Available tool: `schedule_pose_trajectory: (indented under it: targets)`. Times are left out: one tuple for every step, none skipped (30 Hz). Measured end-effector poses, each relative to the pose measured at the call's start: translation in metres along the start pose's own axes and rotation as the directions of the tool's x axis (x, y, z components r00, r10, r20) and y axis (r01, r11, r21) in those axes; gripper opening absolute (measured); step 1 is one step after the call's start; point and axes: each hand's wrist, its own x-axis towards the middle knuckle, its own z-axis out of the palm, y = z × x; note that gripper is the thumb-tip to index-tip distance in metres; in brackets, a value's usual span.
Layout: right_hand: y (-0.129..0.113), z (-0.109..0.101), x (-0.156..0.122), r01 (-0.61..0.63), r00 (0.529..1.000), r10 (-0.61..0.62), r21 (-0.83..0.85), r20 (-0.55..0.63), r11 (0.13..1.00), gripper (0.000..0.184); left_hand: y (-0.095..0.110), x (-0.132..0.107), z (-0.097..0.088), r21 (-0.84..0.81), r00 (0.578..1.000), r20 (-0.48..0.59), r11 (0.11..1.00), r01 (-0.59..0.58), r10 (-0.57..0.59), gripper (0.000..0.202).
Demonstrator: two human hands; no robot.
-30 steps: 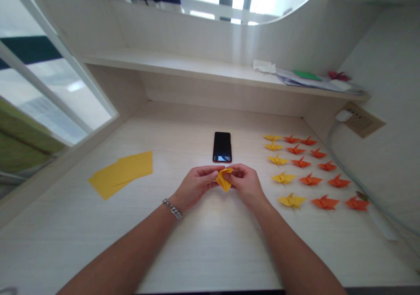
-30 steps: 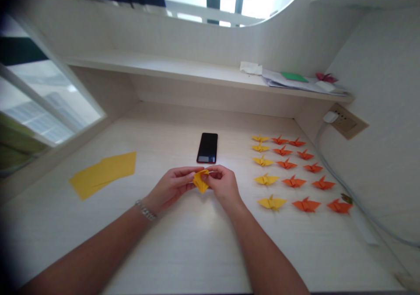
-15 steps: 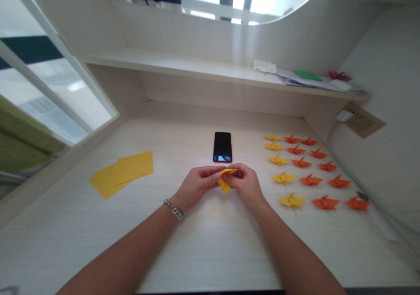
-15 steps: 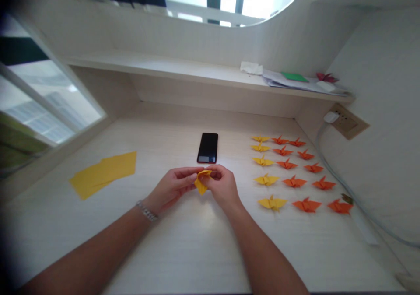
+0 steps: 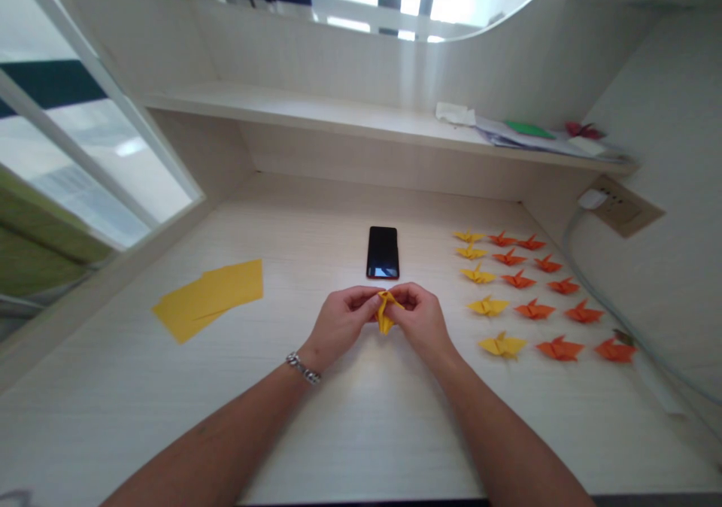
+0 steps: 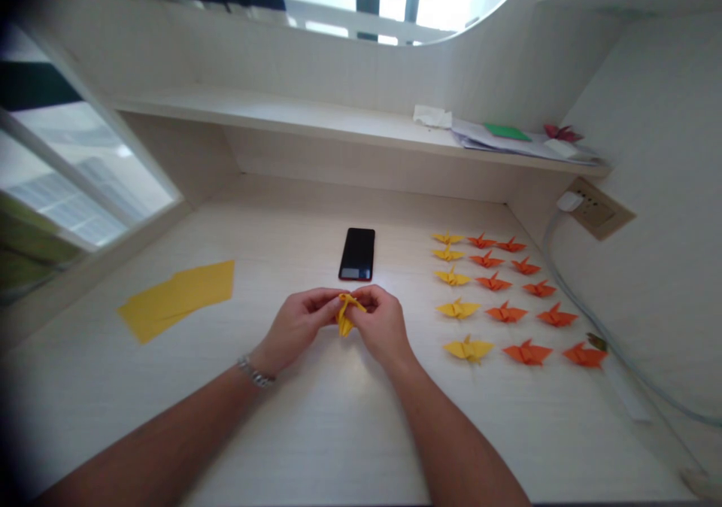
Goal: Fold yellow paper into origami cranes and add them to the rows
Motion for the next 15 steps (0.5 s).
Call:
schedule_pose_trajectory:
  targets:
    - [0.0003, 0.0003, 0.0, -0.015, 1.0, 0.015, 0.025, 0.015, 1.0, 0.021, -0.0012, 0.0006, -0.0003, -0.02, 1.0, -0.004, 1.0, 0.007, -0.007, 0.033]
    - [0.0005, 0.0006, 0.0, -0.036, 0.999, 0.034, 0.053, 0.031, 0.998, 0.022, -0.0022, 0.0013, -0.0007, -0.036, 1.0, -0.004, 0.999, 0.013, -0.014, 0.033]
    - [0.0006, 0.001, -0.0001, -0.058, 0.998, 0.055, 0.077, 0.043, 0.995, 0.024, -0.0031, 0.002, -0.0013, -0.045, 1.0, 0.001, 0.999, 0.016, -0.016, 0.033]
    - [0.0005, 0.0014, -0.0004, -0.079, 0.996, 0.075, 0.093, 0.047, 0.993, 0.026, -0.0037, 0.0025, -0.0018, -0.043, 1.0, 0.007, 0.999, 0.012, -0.012, 0.033]
    - [0.0003, 0.0018, -0.0007, -0.094, 0.995, 0.09, 0.098, 0.044, 0.991, 0.027, -0.0041, 0.0027, -0.0023, -0.02, 1.0, 0.007, 1.0, 0.001, -0.001, 0.033]
    - [0.0, 0.0023, -0.001, -0.1, 0.995, 0.098, 0.097, 0.032, 0.99, 0.027, -0.0043, 0.0027, -0.0027, 0.024, 1.0, -0.002, 0.999, -0.021, 0.021, 0.033]
    - [-0.0004, 0.0027, -0.0013, -0.099, 0.995, 0.098, 0.092, 0.017, 0.991, 0.027, -0.0042, 0.0023, -0.0029, 0.088, 0.998, -0.019, 0.995, -0.053, 0.054, 0.033]
    - [-0.001, 0.0031, -0.0016, -0.094, 0.996, 0.094, 0.088, 0.003, 0.992, 0.027, -0.0039, 0.0016, -0.0031, 0.16, 0.995, -0.04, 0.983, -0.089, 0.096, 0.032]
    - [-0.0016, 0.0034, -0.0017, -0.086, 0.996, 0.087, 0.088, -0.006, 0.992, 0.026, -0.0034, 0.0006, -0.0032, 0.231, 0.988, -0.06, 0.965, -0.125, 0.142, 0.03]
    - [-0.0022, 0.0036, -0.0019, -0.077, 0.997, 0.079, 0.09, -0.012, 0.993, 0.026, -0.0028, -0.0003, -0.0033, 0.29, 0.98, -0.072, 0.944, -0.159, 0.187, 0.029]
    - [-0.0027, 0.0036, -0.0019, -0.067, 0.997, 0.069, 0.094, -0.019, 0.993, 0.026, -0.0021, -0.0012, -0.0033, 0.33, 0.972, -0.073, 0.925, -0.189, 0.225, 0.028]
    - [-0.0031, 0.0035, -0.0019, -0.057, 0.998, 0.06, 0.095, -0.026, 0.994, 0.025, -0.0014, -0.0019, -0.0034, 0.347, 0.966, -0.065, 0.914, -0.212, 0.249, 0.028]
    - [-0.0035, 0.0034, -0.0018, -0.047, 0.998, 0.05, 0.093, -0.032, 0.995, 0.025, -0.0008, -0.0022, -0.0034, 0.341, 0.965, -0.053, 0.913, -0.226, 0.258, 0.028]
    - [-0.0036, 0.0032, -0.0018, -0.038, 0.998, 0.041, 0.092, -0.037, 0.995, 0.025, -0.0003, -0.0022, -0.0034, 0.316, 0.968, -0.038, 0.922, -0.225, 0.25, 0.03]
    - [-0.0036, 0.0031, -0.0017, -0.031, 0.999, 0.035, 0.094, -0.041, 0.995, 0.025, 0.0001, -0.0018, -0.0034, 0.275, 0.974, -0.025, 0.938, -0.21, 0.226, 0.032]
